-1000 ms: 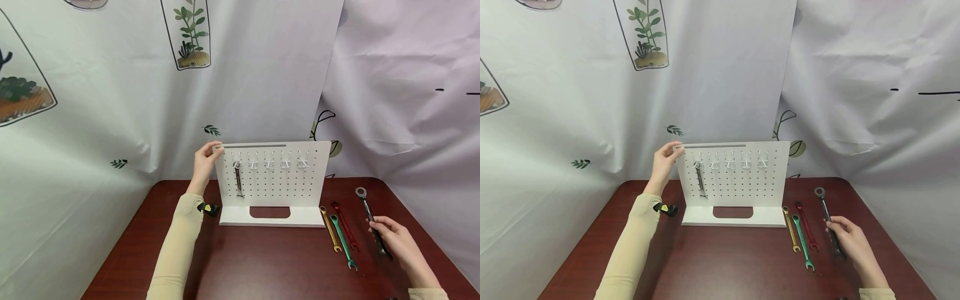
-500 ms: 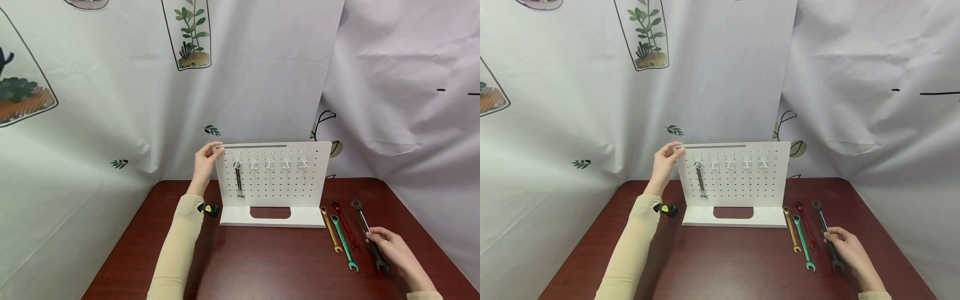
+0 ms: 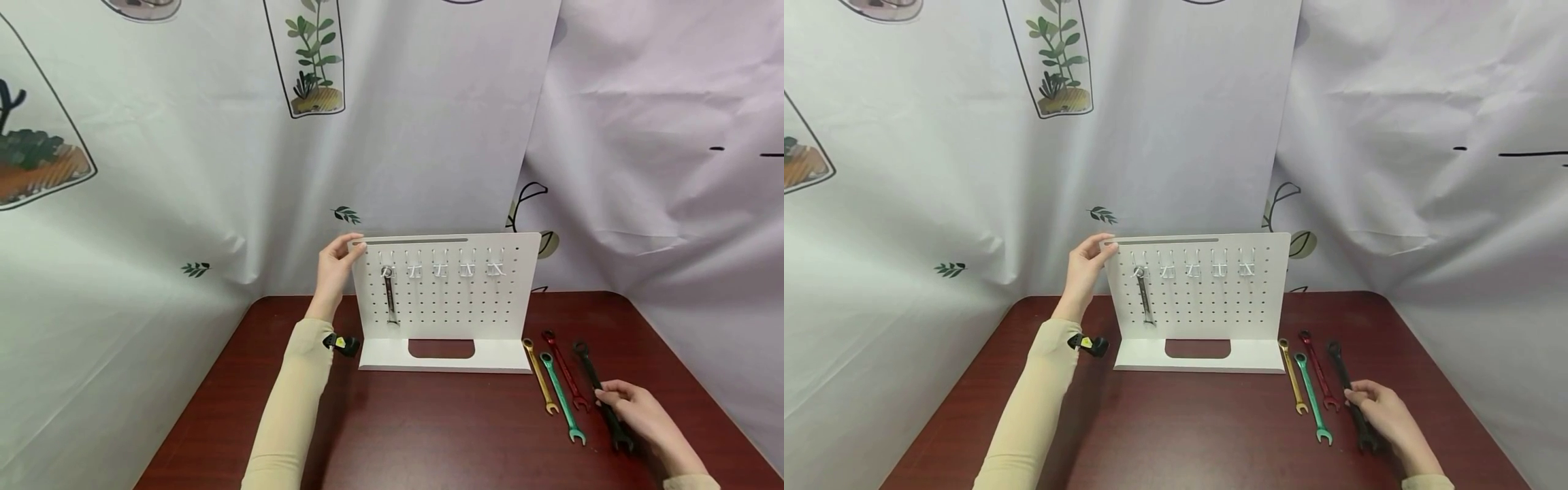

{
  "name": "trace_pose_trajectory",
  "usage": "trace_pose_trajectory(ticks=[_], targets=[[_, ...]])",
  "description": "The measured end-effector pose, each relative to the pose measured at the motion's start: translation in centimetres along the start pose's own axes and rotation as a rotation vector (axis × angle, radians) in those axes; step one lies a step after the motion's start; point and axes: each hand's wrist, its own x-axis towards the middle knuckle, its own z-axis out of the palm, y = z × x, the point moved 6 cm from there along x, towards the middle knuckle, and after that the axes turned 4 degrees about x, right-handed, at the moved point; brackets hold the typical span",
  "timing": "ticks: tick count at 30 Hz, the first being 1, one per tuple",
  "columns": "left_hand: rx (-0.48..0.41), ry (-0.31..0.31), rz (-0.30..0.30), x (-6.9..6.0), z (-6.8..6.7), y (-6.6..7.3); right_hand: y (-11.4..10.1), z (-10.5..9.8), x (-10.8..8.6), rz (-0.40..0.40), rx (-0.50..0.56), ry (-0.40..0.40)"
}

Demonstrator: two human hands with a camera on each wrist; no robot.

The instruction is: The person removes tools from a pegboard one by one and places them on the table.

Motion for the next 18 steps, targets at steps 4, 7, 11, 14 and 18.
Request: trace_pose_trajectory(ticks=[4, 7, 11, 14, 18], targets=[[0.003, 0.0, 0.002, -0.04, 0.08, -0.03, 0.18, 0.12, -0.03, -0.008, -0.034, -0.022], [0.002, 0.001, 0.003, -0.09, 0.07, -0.03, 0.17, 0.05, -0.03, -0.026, -0.077, -0.026], [0.001, 0.009, -0.002, -0.09, 0.02, -0.01, 0.21, 0.01, -0.09, -0.04, -0.113, -0.027], [0.004, 0.008, -0.005, -0.08, 0.11, 0.06, 0.29, 0.06, -0.18, -0.038, -0.13, -0.032], [0.005, 0.001, 0.006, 0.06, 0.23, 0.2, 0.15, 0.02, -0.3, -0.04, -0.144, -0.035]])
